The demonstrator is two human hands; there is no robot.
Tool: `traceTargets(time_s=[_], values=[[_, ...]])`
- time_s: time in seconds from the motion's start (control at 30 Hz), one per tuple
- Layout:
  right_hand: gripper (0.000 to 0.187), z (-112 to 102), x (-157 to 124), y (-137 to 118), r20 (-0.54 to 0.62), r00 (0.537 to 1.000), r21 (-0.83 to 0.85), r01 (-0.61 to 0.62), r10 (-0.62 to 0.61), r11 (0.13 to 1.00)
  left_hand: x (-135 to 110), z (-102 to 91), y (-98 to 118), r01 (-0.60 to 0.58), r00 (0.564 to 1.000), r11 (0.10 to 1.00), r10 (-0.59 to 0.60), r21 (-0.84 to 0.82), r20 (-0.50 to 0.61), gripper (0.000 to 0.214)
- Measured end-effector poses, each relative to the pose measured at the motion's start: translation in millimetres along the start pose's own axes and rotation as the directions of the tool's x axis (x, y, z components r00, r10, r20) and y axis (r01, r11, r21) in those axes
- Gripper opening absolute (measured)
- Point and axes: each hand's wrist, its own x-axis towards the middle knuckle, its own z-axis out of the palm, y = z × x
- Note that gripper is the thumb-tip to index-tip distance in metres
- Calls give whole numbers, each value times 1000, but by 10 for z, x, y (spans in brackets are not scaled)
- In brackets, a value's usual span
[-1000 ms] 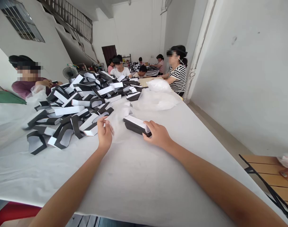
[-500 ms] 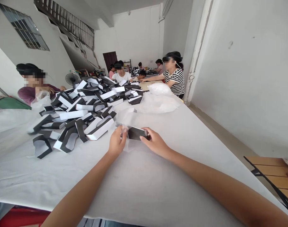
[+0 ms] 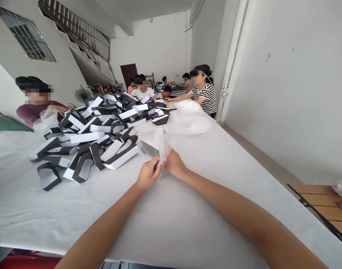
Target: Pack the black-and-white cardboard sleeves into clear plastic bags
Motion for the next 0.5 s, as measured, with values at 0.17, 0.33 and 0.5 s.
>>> traceTargets(time_s=[0.17, 0.33, 0.5], values=[[36, -216, -56, 138, -38, 999, -273, 12, -23, 962, 34, 35, -17, 14, 1000, 994, -15, 109, 12, 28], [42, -195, -118, 246, -23, 998, -338, 43, -54, 940, 53, 136, -158, 51, 991, 962, -81, 267, 103, 10], [37, -53, 17, 254, 229, 951, -349, 280, -208, 894, 69, 43, -285, 62, 984, 986, -86, 155, 158, 20]])
